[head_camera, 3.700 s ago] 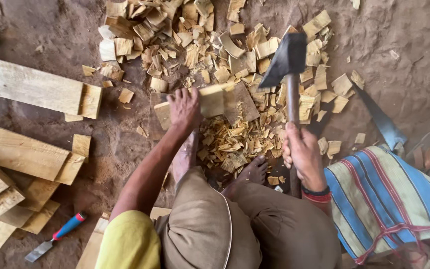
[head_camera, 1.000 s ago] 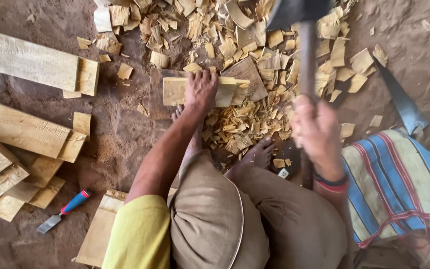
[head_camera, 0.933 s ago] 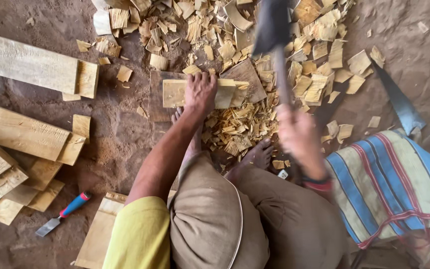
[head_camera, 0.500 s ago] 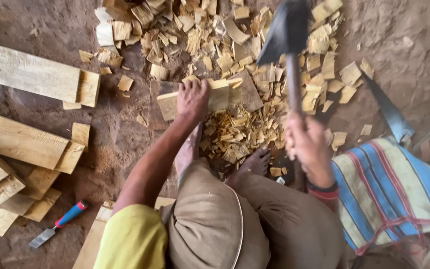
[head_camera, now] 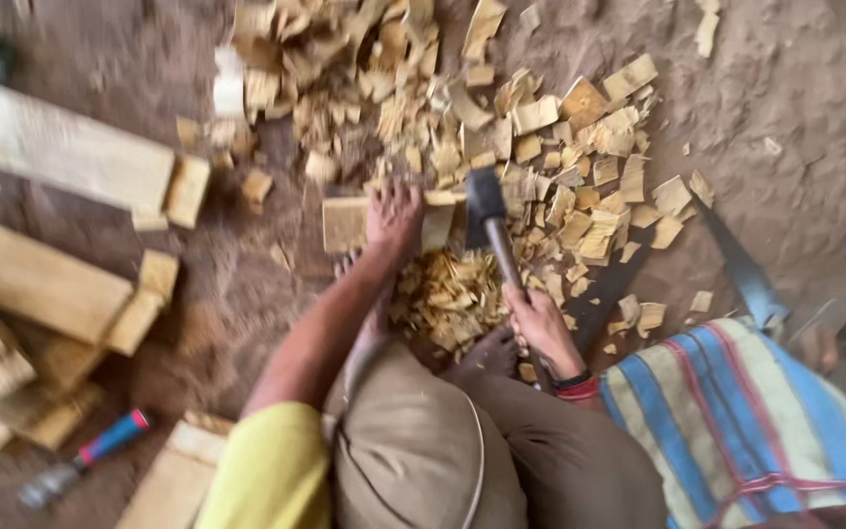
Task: The person sits on the floor and uses a hammer and chisel to carve a small wooden block, producing wood chips. The person holds the wood with one hand and strikes the chisel with the other.
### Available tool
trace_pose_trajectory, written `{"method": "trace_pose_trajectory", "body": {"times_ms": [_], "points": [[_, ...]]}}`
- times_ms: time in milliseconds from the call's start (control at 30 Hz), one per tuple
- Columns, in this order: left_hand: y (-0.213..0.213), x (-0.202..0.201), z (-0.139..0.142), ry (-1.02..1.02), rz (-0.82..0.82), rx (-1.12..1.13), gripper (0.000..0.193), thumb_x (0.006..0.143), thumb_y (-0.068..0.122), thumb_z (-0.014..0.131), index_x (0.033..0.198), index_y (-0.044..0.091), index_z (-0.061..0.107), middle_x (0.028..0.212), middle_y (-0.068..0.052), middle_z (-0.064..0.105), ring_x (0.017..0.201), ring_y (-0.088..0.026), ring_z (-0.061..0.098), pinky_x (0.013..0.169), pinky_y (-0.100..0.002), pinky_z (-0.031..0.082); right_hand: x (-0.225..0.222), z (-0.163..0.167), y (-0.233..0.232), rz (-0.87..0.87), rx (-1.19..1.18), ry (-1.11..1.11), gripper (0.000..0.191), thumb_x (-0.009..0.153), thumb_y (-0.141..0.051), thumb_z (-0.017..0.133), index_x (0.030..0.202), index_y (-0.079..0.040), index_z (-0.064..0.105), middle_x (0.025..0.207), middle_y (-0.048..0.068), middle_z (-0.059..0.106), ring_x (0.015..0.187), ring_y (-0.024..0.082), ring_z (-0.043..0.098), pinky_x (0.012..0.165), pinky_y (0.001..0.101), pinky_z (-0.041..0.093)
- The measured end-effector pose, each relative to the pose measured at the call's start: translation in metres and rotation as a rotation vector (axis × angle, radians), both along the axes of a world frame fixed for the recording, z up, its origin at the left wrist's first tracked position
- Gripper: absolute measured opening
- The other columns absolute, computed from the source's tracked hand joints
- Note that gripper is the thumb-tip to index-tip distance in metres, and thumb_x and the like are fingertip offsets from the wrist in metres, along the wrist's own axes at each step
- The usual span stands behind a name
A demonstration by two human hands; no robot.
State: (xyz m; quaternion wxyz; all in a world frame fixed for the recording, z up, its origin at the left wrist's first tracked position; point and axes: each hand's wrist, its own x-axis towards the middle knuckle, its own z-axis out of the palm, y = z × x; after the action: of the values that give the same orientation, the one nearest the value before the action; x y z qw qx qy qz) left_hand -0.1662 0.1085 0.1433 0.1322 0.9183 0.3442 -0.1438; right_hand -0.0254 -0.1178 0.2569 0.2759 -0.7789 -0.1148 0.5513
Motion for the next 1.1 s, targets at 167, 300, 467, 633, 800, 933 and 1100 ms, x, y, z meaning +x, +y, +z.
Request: {"method": "trace_pose_trajectory", "body": {"times_ms": [167,300,467,633,800,933,1100], "points": [[-0.015,0.000,0.008,0.059,0.069,-0.190,0.066,0.085,0.004,0.061,0.149,0.001,0.042,0.143,-0.023,0.053,0.134,-0.037,0.048,0.112,-0.053,0.037,0.031,0.055,-0.004,-0.128,0.173,-0.135,0.028,0.101,-0.034,0.055,0.092,-0.008,0.060,0.061,-0.001,0.053,0.041,0.008,0.047,0.032,0.0256,0.042],[-0.019,0.009,0.009,0.016,0.073,-0.117,0.074,0.073,-0.002,0.062,0.144,0.004,0.041,0.140,-0.022,0.049,0.131,-0.039,0.044,0.111,-0.057,0.031,0.053,0.089,0.007,-0.063,0.460,-0.113,0.033,0.107,-0.038,0.051,0.092,-0.008,0.054,0.064,-0.005,0.051,0.044,0.004,0.046,0.035,0.0210,0.042],[-0.023,0.013,-0.002,0.050,0.059,-0.133,0.066,0.081,-0.004,0.060,0.145,0.003,0.043,0.139,-0.025,0.052,0.127,-0.039,0.049,0.111,-0.056,0.035,0.036,0.044,0.024,0.063,0.325,-0.031,0.036,0.105,-0.038,0.052,0.085,-0.008,0.052,0.060,-0.005,0.045,0.041,0.006,0.041,0.032,0.0219,0.036],[-0.027,0.009,-0.003,0.024,0.057,-0.147,0.062,0.085,-0.001,0.063,0.144,0.003,0.045,0.141,-0.027,0.052,0.129,-0.040,0.050,0.109,-0.055,0.038,0.025,0.013,0.022,-0.080,0.196,-0.018,0.034,0.105,-0.036,0.058,0.086,-0.007,0.056,0.060,-0.005,0.046,0.044,0.005,0.042,0.035,0.0209,0.034],[-0.027,0.009,-0.001,-0.082,0.073,-0.056,0.084,0.070,0.001,0.070,0.147,0.004,0.038,0.139,-0.027,0.049,0.130,-0.044,0.044,0.112,-0.058,0.029,0.053,0.068,0.014,-0.113,0.354,0.022,0.026,0.103,-0.033,0.055,0.093,-0.010,0.058,0.063,-0.006,0.050,0.043,0.004,0.044,0.032,0.0221,0.039],[-0.029,0.008,-0.009,0.077,0.069,-0.184,0.083,0.075,-0.004,0.067,0.152,0.005,0.036,0.142,-0.025,0.048,0.133,-0.040,0.044,0.115,-0.057,0.029,0.062,0.093,0.010,-0.073,0.455,-0.146,0.029,0.106,-0.036,0.050,0.091,-0.012,0.057,0.062,-0.006,0.052,0.043,0.004,0.047,0.034,0.0194,0.042],[-0.027,0.007,-0.014,0.109,0.087,-0.240,0.076,0.086,-0.005,0.061,0.158,0.004,0.039,0.144,-0.025,0.054,0.137,-0.039,0.050,0.121,-0.054,0.035,0.024,0.030,0.021,0.014,0.248,0.023,0.040,0.105,-0.045,0.048,0.082,-0.012,0.051,0.054,-0.007,0.042,0.036,0.007,0.040,0.029,0.0223,0.035]]}}
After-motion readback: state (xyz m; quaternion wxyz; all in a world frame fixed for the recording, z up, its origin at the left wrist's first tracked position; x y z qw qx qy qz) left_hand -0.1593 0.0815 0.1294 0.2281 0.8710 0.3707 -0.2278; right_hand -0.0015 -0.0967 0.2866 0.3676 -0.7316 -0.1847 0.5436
